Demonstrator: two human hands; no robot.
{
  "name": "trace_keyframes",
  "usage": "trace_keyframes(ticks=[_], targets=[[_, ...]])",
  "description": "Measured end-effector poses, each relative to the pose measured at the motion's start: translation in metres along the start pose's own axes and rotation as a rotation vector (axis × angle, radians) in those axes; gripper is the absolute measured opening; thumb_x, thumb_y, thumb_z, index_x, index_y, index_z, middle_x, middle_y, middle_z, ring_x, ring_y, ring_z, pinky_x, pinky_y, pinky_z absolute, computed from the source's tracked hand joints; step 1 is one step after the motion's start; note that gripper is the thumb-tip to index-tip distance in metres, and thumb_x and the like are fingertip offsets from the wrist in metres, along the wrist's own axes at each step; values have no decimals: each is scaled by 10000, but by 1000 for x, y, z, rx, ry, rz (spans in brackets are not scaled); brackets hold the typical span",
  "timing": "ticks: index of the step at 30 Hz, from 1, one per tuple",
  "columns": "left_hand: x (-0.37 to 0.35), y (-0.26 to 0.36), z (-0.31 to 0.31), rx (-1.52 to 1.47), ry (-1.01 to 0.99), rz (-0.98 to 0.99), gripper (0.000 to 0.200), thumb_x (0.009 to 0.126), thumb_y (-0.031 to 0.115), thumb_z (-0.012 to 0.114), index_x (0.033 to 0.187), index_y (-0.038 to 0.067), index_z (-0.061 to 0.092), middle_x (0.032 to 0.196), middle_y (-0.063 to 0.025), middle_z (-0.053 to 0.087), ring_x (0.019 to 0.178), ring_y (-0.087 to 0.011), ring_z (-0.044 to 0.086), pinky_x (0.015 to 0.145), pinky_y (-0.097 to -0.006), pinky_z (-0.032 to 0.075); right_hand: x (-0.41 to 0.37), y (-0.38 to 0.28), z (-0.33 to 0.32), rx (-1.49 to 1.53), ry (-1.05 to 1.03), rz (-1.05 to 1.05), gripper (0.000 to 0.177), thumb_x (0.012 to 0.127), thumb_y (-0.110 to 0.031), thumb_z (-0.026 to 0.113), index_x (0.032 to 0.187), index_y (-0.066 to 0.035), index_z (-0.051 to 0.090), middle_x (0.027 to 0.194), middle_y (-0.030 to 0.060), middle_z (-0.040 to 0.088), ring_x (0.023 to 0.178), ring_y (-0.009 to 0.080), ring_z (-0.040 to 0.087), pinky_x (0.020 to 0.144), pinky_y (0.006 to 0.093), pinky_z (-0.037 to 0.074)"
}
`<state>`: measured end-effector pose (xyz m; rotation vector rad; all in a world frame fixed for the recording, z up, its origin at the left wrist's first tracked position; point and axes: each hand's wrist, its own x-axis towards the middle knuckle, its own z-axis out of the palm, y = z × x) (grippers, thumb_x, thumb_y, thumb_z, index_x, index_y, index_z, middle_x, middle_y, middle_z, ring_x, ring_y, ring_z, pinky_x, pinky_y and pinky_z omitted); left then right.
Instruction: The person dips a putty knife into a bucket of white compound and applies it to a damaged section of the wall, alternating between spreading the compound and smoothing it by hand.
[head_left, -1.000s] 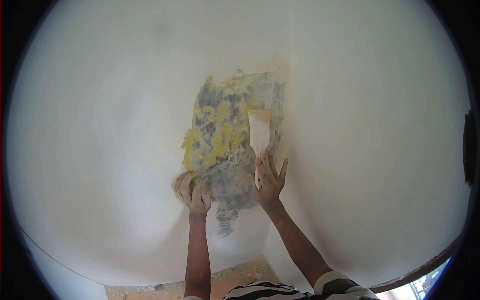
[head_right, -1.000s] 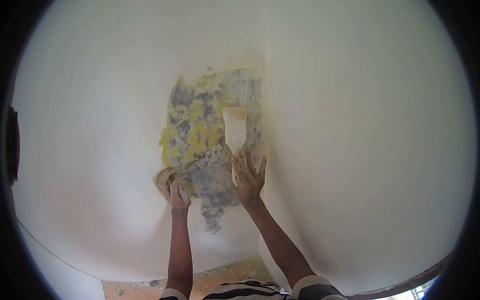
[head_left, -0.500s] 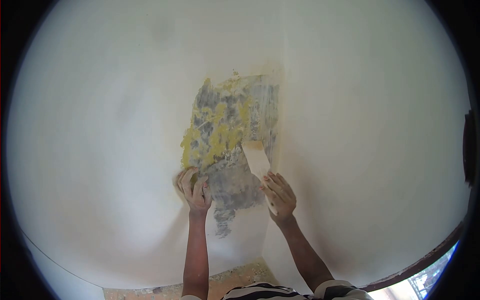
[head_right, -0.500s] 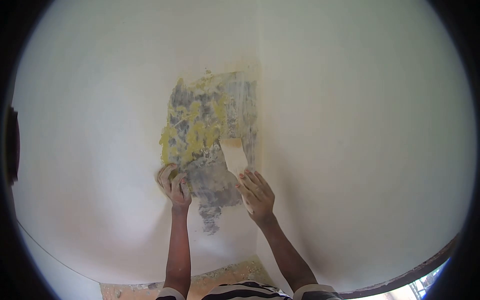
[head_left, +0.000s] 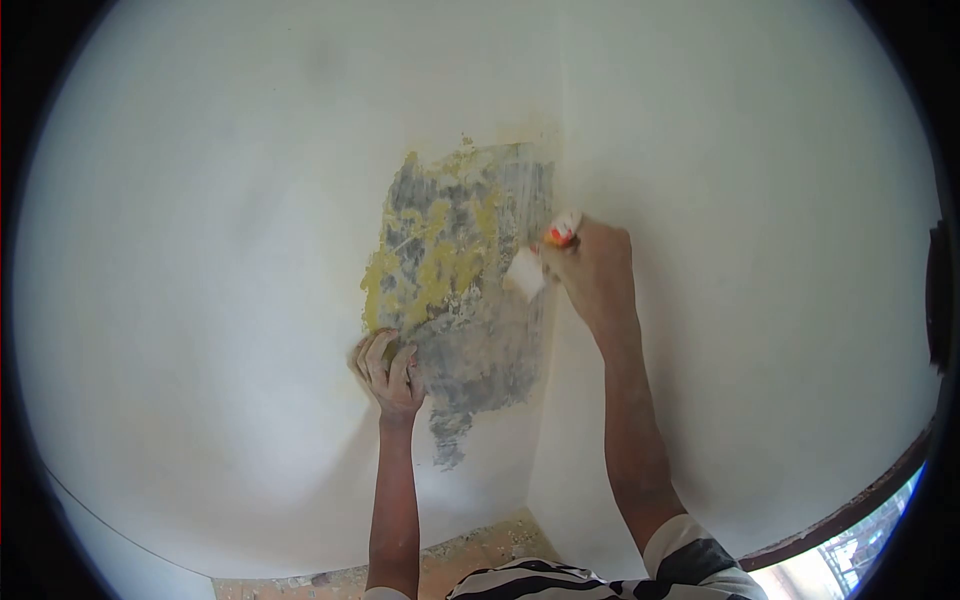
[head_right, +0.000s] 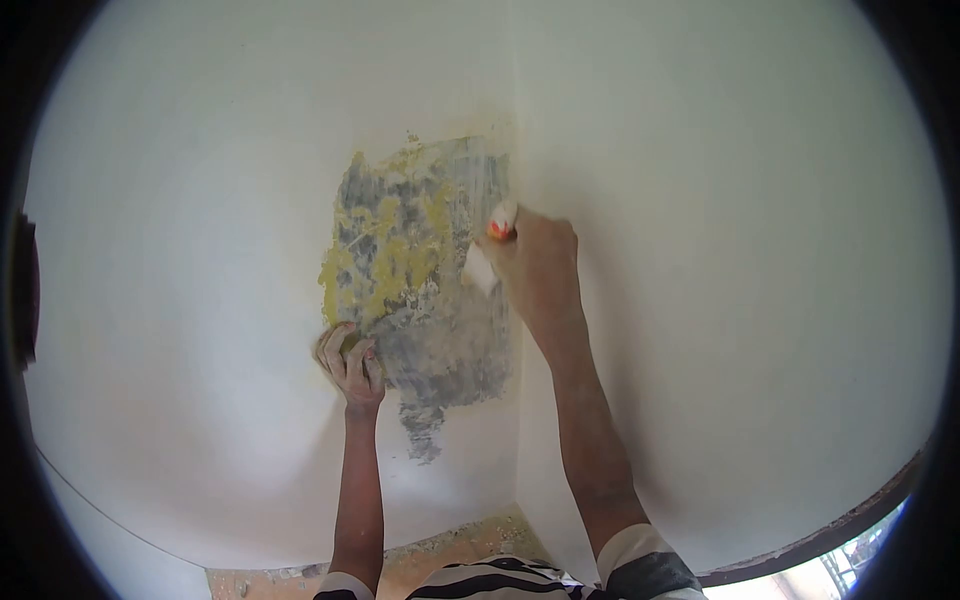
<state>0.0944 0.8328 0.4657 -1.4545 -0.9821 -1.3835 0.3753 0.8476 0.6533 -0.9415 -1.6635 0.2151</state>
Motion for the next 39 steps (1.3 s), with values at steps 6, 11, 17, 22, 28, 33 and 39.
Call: trace_keyframes(ticks=[6, 11, 17, 22, 28, 33, 39], targets=[[-2, -1, -2, 33, -25, 22, 76, 930, 148, 600, 957, 131, 670, 1271, -90, 598, 1210, -294, 558, 1056, -529, 389, 48, -34, -4, 99, 203, -99, 84, 849, -17, 753, 913, 32, 727, 775, 91, 732, 676, 97, 676, 613, 273, 553], [-2, -2, -3, 23, -33, 10, 75, 916, 129, 616, 957, 133, 678, 1283, -85, 594, 1211, -290, 559, 1061, -531, 386, 18, -45, -6, 49, 427, -273, 79, 861, -5, 762, 922, 26, 724, 826, 73, 744, 713, 96, 671, 671, 268, 573], [-5, -4, -3, 23, -51, 15, 81, 900, 111, 620, 954, 131, 677, 1292, -85, 587, 1212, -291, 560, 1067, -532, 383, -31, 6, 29, 171, 592, -444, 103, 859, 12, 771, 937, -7, 706, 890, 162, 744, 805, 213, 750, 700, 310, 567], [-2, -2, -3, 21, -56, 21, 126, 871, 83, 593, 966, 113, 668, 1280, -119, 581, 1202, -323, 554, 1069, -542, 384, -80, 40, 53, 130, 363, -370, 127, 874, 72, 728, 975, 17, 674, 923, 150, 732, 751, 183, 711, 683, 299, 544], [-5, -2, -1, 10, -25, -13, 101, 905, 127, 590, 959, 129, 674, 1290, -99, 585, 1211, -298, 558, 1075, -534, 380, -126, 70, 54, 277, 252, -153, 142, 865, 87, 730, 1002, 48, 714, 913, 137, 738, 776, 146, 713, 688, 266, 552], [-5, 0, 0, 9, -4, -21, 90, 924, 140, 584, 957, 129, 668, 1292, -102, 584, 1209, -301, 556, 1071, -537, 383, -117, 53, 23, 458, 122, 183, 105, 916, 41, 681, 992, 83, 741, 887, 111, 751, 726, 140, 719, 682, 257, 572], [-1, 2, -3, 10, -41, -5, 158, 843, 35, 567, 967, 86, 650, 1275, -159, 565, 1193, -369, 536, 1060, -556, 392, -46, 20, 13, 277, 44, 6, 118, 926, -22, 674, 965, 41, 766, 835, 97, 732, 756, 139, 726, 692, 269, 579]])
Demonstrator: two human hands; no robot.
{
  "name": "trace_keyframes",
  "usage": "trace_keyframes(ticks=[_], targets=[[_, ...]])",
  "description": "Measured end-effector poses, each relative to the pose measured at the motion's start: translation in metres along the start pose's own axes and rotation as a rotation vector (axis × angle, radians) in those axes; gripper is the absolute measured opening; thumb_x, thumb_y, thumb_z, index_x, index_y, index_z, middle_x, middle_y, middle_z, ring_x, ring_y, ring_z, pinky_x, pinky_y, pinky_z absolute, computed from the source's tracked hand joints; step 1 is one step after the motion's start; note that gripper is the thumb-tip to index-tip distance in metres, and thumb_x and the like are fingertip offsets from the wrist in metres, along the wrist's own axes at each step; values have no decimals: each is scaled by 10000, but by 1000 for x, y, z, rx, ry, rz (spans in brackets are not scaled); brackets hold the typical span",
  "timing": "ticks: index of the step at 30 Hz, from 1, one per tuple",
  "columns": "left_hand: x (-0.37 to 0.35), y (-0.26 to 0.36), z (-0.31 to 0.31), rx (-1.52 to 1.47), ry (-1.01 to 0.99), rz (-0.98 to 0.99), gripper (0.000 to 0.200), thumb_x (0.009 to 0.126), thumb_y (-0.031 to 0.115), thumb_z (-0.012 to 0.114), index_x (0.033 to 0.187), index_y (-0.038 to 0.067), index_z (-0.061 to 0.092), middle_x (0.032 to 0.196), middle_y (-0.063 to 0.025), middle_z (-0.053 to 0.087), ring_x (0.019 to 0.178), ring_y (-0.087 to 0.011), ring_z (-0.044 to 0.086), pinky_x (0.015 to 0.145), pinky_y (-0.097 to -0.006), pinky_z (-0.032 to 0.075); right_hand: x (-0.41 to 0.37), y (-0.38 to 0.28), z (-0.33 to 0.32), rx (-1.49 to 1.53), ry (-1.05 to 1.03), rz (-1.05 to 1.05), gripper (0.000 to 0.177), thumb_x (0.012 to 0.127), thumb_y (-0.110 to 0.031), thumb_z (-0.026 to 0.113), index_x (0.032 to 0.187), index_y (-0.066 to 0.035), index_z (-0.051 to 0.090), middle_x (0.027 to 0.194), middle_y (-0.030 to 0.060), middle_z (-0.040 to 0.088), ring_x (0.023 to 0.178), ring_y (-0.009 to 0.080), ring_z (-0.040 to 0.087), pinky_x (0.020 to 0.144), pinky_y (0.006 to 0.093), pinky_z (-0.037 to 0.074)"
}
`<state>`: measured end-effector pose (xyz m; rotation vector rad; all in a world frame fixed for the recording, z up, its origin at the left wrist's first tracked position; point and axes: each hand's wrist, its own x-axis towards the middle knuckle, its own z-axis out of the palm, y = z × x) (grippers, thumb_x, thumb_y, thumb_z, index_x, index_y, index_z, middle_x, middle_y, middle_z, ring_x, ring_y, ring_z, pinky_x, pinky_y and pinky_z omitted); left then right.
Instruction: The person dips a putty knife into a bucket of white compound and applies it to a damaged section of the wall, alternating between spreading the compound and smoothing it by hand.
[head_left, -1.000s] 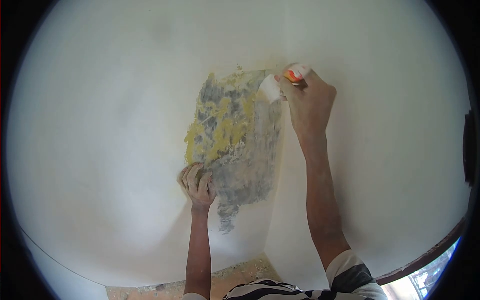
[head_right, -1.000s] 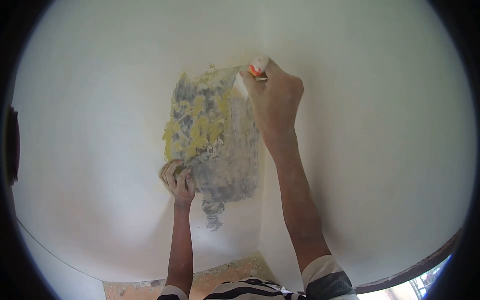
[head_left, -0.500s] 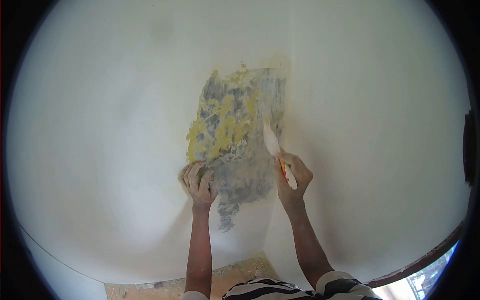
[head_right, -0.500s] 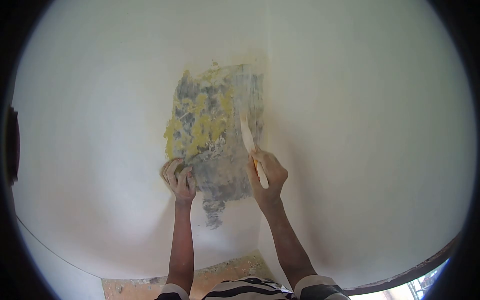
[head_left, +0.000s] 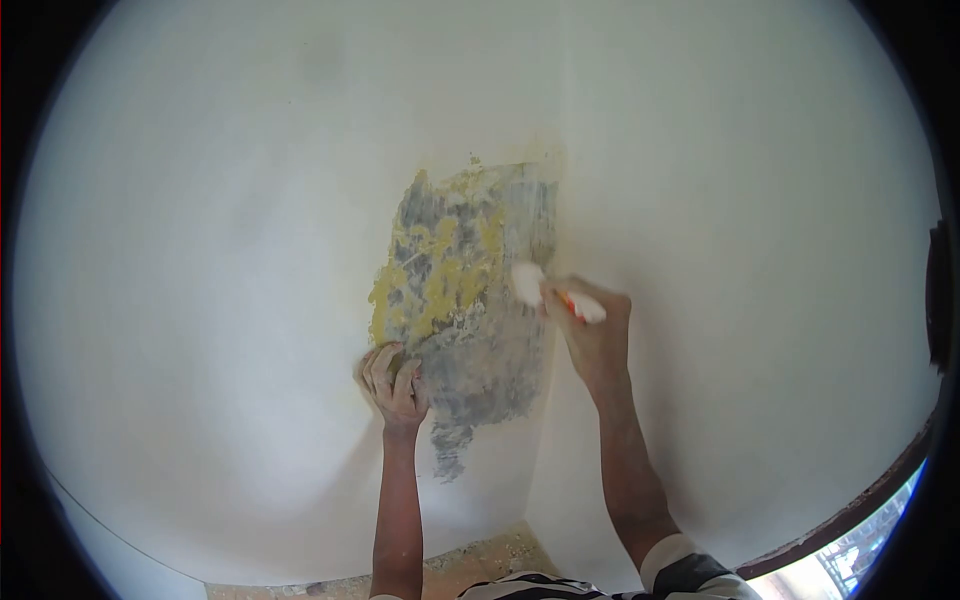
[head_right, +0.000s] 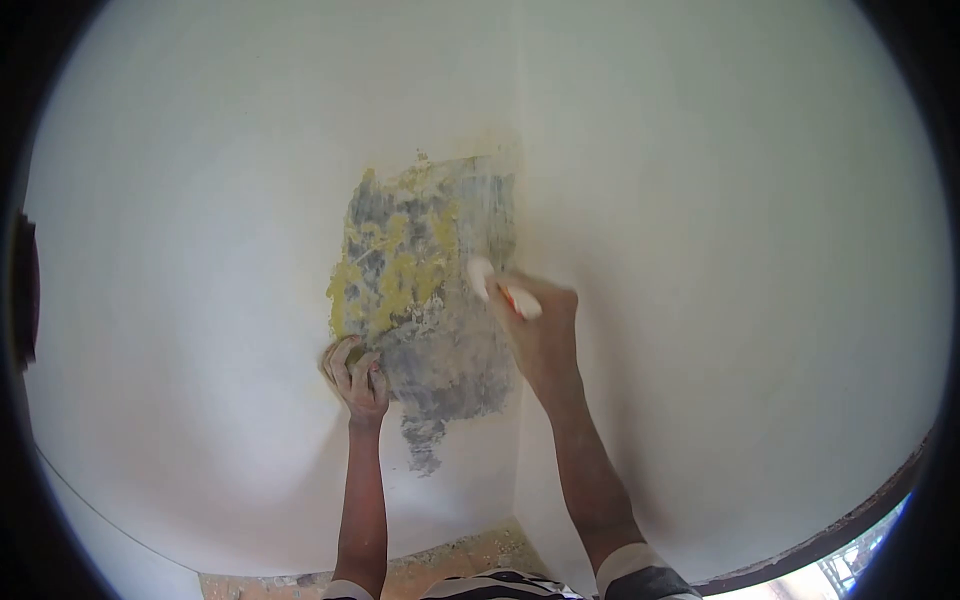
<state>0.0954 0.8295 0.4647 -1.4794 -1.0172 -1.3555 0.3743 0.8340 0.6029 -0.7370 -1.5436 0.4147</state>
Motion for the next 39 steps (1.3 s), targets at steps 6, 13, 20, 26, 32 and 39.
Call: trace_keyframes(ticks=[6, 13, 20, 26, 32, 39], targets=[[0, -1, 1, -5, 14, -6, 89, 916, 126, 583, 962, 122, 659, 1274, -104, 590, 1198, -303, 556, 1048, -534, 393, 53, -38, -1, 337, 87, -115, 77, 904, 10, 714, 959, 27, 766, 837, 101, 741, 761, 103, 670, 728, 282, 561], [-5, -5, 3, 5, 18, 5, 83, 932, 127, 585, 960, 123, 663, 1286, -109, 587, 1204, -311, 553, 1062, -536, 387, 34, -19, -4, 49, 283, -528, 176, 869, 58, 731, 1030, -7, 761, 973, 121, 764, 1010, 241, 745, 872, 333, 575], [-4, -3, 1, 19, -7, 31, 151, 869, 48, 561, 976, 90, 659, 1275, -148, 556, 1202, -371, 526, 1053, -542, 402, -38, 61, 29, -207, 161, -513, 238, 813, 37, 755, 1037, -44, 753, 1231, 170, 719, 1148, 372, 692, 1008, 432, 560], [-4, -3, 3, -18, 13, 19, 143, 881, 64, 555, 976, 88, 658, 1269, -151, 563, 1198, -367, 530, 1049, -544, 402, -96, 78, 11, -295, -62, -400, 229, 766, 38, 773, 980, -36, 737, 1229, 194, 716, 1183, 344, 681, 1062, 447, 539], [-3, -2, 2, -6, 12, 27, 138, 889, 69, 550, 968, 86, 662, 1270, -151, 564, 1197, -365, 532, 1050, -544, 405, -70, 56, -36, -397, -457, -450, 140, 827, -11, 699, 963, -30, 728, 1283, 144, 697, 1241, 312, 642, 1067, 396, 535], [-5, -5, 3, 6, 8, 52, 139, 877, 57, 551, 965, 79, 657, 1276, -154, 565, 1209, -368, 528, 1053, -548, 403, 18, 35, -29, -279, -305, -593, 140, 853, 2, 741, 985, -37, 763, 1168, 153, 748, 1139, 303, 713, 982, 372, 589]])
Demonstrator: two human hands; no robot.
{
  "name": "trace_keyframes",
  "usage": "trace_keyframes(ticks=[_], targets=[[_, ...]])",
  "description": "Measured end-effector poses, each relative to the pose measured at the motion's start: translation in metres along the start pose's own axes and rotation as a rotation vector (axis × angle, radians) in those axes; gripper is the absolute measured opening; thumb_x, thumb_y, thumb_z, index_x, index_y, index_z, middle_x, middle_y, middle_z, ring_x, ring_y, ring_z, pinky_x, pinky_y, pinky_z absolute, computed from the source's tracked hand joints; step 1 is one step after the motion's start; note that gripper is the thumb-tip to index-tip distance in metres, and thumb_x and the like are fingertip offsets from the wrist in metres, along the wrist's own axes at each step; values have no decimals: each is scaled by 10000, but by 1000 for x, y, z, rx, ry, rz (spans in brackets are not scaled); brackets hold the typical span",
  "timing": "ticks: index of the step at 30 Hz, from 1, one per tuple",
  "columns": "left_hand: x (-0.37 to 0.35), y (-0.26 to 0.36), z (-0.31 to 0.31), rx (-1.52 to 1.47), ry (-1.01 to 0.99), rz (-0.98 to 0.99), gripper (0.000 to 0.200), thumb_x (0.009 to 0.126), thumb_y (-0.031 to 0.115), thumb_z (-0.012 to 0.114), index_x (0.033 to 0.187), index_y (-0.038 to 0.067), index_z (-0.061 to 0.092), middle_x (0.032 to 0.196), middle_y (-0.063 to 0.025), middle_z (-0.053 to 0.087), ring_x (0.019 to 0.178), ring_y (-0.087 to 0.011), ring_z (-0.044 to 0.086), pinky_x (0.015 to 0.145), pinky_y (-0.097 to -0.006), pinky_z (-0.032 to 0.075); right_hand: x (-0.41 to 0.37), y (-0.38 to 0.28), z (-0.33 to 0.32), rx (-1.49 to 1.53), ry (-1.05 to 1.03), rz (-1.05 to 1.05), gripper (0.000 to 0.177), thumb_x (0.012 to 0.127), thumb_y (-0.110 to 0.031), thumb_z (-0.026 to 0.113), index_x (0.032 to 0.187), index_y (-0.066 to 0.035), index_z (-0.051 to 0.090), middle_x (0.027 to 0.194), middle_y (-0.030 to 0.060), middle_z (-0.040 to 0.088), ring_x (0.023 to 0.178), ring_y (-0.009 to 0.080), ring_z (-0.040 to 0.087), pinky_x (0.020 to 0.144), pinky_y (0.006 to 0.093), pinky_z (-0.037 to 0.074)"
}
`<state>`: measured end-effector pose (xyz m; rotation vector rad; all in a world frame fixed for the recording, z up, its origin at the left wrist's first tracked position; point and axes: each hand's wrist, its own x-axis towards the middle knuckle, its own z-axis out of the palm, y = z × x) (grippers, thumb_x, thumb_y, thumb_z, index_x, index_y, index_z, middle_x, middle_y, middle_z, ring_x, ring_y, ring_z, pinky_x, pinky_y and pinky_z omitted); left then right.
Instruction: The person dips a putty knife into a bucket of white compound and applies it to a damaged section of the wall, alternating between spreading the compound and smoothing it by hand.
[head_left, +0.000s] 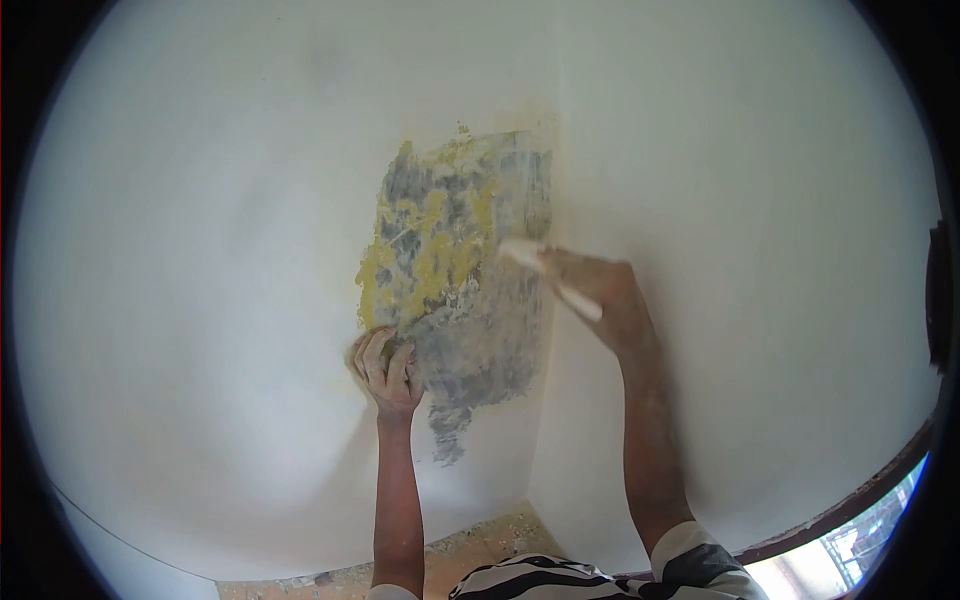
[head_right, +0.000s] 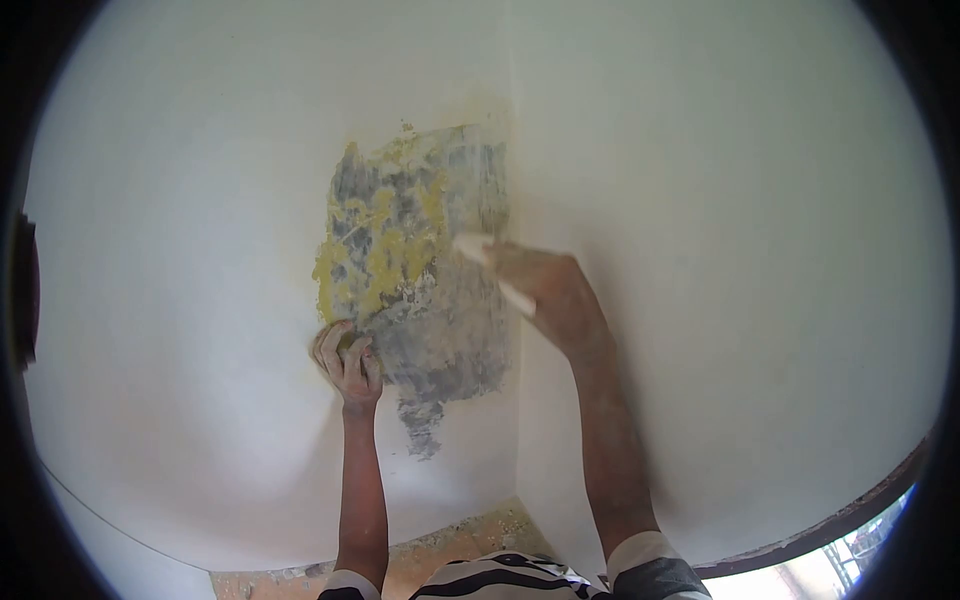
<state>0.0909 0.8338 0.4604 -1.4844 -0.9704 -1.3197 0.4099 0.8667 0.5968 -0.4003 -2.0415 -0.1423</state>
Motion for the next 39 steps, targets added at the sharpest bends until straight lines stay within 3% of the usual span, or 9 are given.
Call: trace_keyframes(ticks=[2, 9, 11, 17, 22, 29, 31, 36, 39], targets=[[0, 1, 0, -3, 15, -31, 102, 926, 134, 585, 983, 125, 668, 1288, -107, 583, 1202, -306, 557, 1063, -541, 404, 23, -2, -5, 60, 183, 49, 159, 836, 32, 733, 993, 7, 740, 1175, 161, 740, 1137, 304, 710, 950, 361, 605], [-3, -2, -1, -8, 14, -31, 83, 945, 147, 594, 967, 125, 671, 1298, -104, 582, 1214, -306, 548, 1059, -535, 410, 30, -11, -12, -124, 346, -111, 287, 810, 84, 747, 1075, -24, 753, 1243, 185, 712, 1198, 320, 678, 994, 350, 583], [-2, -2, -2, -19, -9, -4, 147, 870, 56, 560, 974, 84, 661, 1272, -155, 567, 1209, -369, 529, 1060, -550, 404, 9, 2, 13, -91, 448, -35, 345, 826, 97, 691, 1141, -35, 742, 1308, 205, 677, 1243, 329, 650, 1040, 374, 556], [-3, -2, -2, -16, -9, -10, 141, 873, 65, 560, 970, 88, 660, 1273, -157, 567, 1213, -372, 525, 1063, -548, 404, -105, 17, 110, -160, 338, 56, 285, 819, 70, 648, 1083, -1, 728, 1357, 246, 636, 1280, 392, 615, 1057, 403, 537], [-3, -2, -3, -30, 6, -29, 65, 941, 138, 608, 963, 122, 667, 1296, -98, 593, 1215, -306, 548, 1058, -529, 397, -158, 2, 101, -76, 208, 147, 219, 814, 65, 661, 1020, 6, 709, 1337, 244, 647, 1275, 393, 616, 1032, 404, 554], [-3, -1, -1, -12, 13, -32, 74, 916, 117, 605, 967, 117, 659, 1290, -105, 592, 1206, -314, 555, 1053, -534, 407, -80, -31, 6, -145, -211, 314, 239, 769, 106, 693, 981, 0, 729, 1259, 193, 700, 1262, 319, 634, 1062, 362, 537], [-1, -1, -2, -28, 9, -34, 92, 897, 101, 604, 969, 117, 660, 1284, -107, 592, 1202, -315, 556, 1051, -537, 410, -45, -11, -4, -188, -156, 166, 223, 820, 77, 675, 1019, -3, 736, 1197, 214, 716, 1193, 331, 678, 998, 354, 562], [-3, -4, -3, -40, -3, -6, 152, 870, 40, 559, 967, 89, 665, 1281, -150, 565, 1211, -368, 528, 1059, -548, 408, 43, 6, -38, -147, -52, 172, 258, 859, -1, 685, 1107, -37, 746, 1104, 163, 748, 972, 327, 725, 896, 386, 566], [-4, -4, -2, -24, -4, 3, 166, 860, 33, 560, 974, 86, 667, 1272, -154, 570, 1204, -369, 534, 1057, -550, 410, 80, -11, -58, -100, 41, 232, 84, 851, 70, 712, 904, 22, 756, 1040, 156, 773, 1004, 238, 750, 735, 304, 594]])
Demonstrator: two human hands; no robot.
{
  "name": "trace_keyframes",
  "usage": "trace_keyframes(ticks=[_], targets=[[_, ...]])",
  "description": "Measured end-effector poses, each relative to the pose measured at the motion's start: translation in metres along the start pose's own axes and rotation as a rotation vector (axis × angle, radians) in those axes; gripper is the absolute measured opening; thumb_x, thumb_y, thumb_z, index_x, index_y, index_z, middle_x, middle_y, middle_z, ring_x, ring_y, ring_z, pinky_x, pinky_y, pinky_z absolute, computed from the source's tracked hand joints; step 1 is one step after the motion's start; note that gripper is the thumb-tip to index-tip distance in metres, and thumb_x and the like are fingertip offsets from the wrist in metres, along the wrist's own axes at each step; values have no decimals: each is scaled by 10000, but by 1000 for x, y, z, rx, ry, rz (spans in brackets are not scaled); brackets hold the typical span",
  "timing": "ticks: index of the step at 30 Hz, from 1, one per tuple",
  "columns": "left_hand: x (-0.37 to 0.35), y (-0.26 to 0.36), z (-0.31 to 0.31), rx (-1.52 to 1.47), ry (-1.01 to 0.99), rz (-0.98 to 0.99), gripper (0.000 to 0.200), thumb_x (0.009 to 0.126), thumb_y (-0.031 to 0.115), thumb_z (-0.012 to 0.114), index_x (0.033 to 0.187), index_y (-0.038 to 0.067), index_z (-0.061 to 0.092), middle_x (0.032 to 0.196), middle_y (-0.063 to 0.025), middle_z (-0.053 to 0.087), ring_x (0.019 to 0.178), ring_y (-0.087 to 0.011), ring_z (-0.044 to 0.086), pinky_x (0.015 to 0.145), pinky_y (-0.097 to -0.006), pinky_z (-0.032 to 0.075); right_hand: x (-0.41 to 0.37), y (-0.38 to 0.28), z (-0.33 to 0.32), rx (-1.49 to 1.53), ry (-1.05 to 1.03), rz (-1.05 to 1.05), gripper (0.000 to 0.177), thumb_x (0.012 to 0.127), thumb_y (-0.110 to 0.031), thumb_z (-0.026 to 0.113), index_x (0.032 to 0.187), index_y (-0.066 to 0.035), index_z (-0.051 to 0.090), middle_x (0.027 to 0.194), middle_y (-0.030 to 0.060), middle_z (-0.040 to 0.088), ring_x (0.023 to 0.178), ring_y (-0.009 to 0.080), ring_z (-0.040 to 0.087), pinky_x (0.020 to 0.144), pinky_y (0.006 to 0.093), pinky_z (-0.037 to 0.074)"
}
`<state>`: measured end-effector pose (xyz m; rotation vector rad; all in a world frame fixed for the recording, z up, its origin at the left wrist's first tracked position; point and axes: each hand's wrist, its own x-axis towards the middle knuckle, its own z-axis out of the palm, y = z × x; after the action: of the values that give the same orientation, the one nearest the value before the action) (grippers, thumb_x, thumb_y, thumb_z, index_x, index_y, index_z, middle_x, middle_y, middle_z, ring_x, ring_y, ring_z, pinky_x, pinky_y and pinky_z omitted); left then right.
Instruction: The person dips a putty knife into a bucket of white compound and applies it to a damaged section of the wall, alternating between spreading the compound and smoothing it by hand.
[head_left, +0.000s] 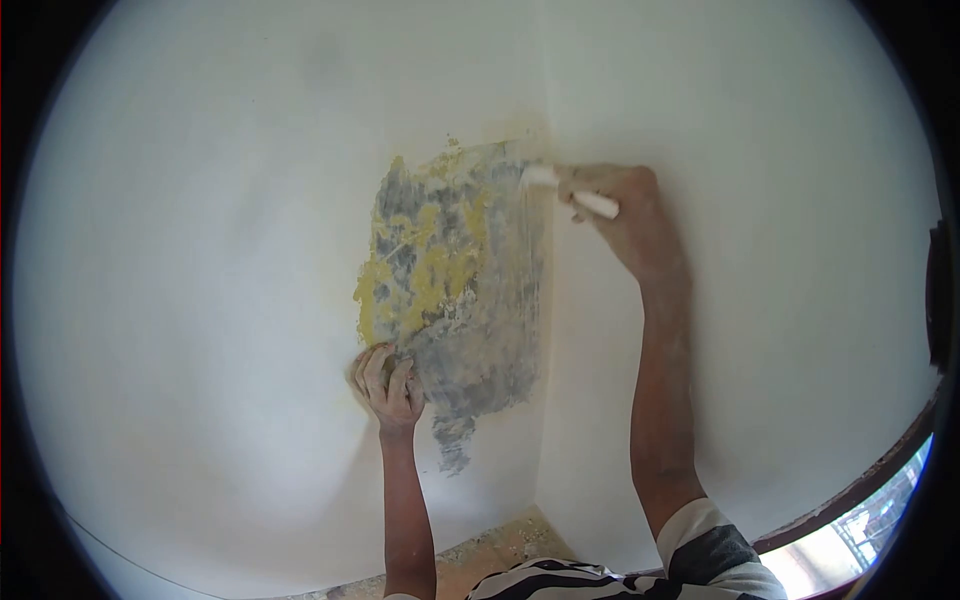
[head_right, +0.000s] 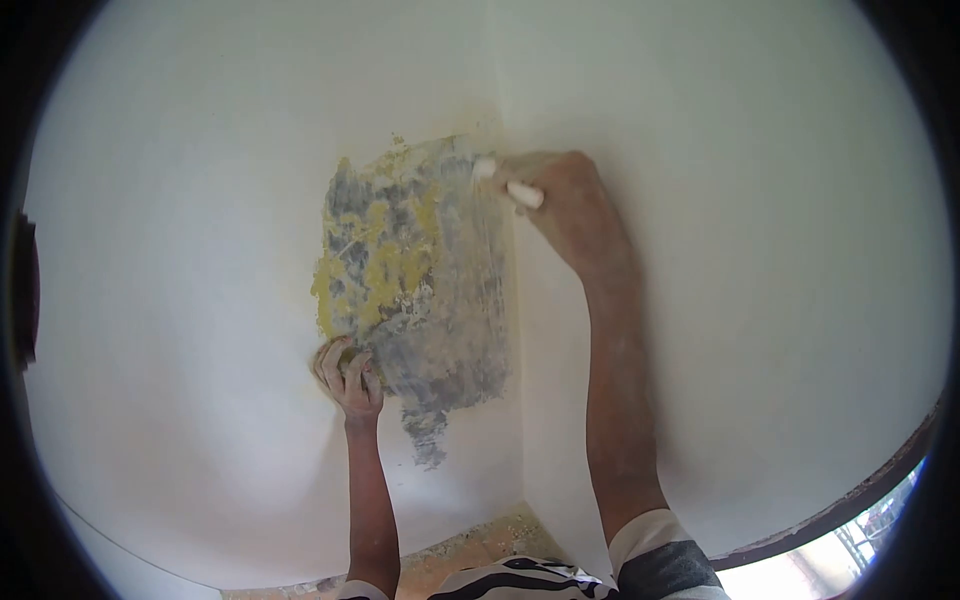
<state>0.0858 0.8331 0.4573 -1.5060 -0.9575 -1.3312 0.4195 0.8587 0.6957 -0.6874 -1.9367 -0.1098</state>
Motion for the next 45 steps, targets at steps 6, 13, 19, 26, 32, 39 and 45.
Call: trace_keyframes(ticks=[6, 13, 19, 26, 32, 39, 45], targets=[[-3, 0, -1, 2, 9, 8, 216, 832, 14, 550, 990, 84, 680, 1265, -161, 573, 1200, -368, 537, 1055, -550, 415, -20, 11, 24, 166, 339, -137, 227, 843, 74, 709, 1050, -11, 749, 1126, 192, 743, 1017, 321, 743, 751, 356, 613], [0, 2, -1, 1, 6, 1, 210, 847, 27, 535, 986, 82, 682, 1252, -161, 579, 1187, -370, 542, 1045, -547, 420, -130, 28, 104, -22, 335, 33, 276, 856, 37, 720, 1127, -10, 707, 1332, 224, 655, 1157, 366, 691, 927, 373, 584], [0, 3, 3, -15, 34, -33, 171, 866, 38, 537, 969, 88, 664, 1248, -150, 581, 1183, -364, 544, 1037, -541, 418, -191, 13, 114, 58, 189, 162, 202, 839, 76, 707, 1016, -22, 706, 1218, 259, 699, 1065, 327, 740, 844, 344, 598], [-1, 4, 0, -20, 18, -43, 156, 880, 35, 547, 976, 86, 659, 1260, -142, 580, 1195, -363, 540, 1038, -535, 415, -179, -2, 82, 16, 62, 276, 133, 853, 59, 711, 967, -6, 730, 1042, 202, 750, 900, 270, 758, 767, 331, 620], [1, 4, 0, -9, 18, -22, 188, 842, 4, 548, 967, 84, 664, 1253, -150, 582, 1196, -366, 540, 1039, -537, 416, -80, -5, 61, 354, 298, 598, 86, 886, 11, 686, 888, 4, 772, 805, 60, 688, 714, 108, 670, 555, 286, 630], [-2, 1, 1, 13, 34, -9, 148, 862, 66, 593, 978, 115, 670, 1266, -111, 605, 1172, -315, 567, 1038, -528, 424, 3, -30, 32, 378, 524, 396, 77, 909, -11, 691, 911, -13, 768, 860, 128, 742, 770, 171, 748, 523, 262, 608], [-2, 1, 2, 2, 47, -13, 129, 880, 92, 588, 973, 113, 675, 1245, -100, 617, 1161, -304, 572, 1027, -523, 424, -11, -5, 61, 310, 678, -53, 152, 883, 90, 683, 975, -1, 762, 1007, 134, 765, 1080, 253, 732, 670, 294, 659]])
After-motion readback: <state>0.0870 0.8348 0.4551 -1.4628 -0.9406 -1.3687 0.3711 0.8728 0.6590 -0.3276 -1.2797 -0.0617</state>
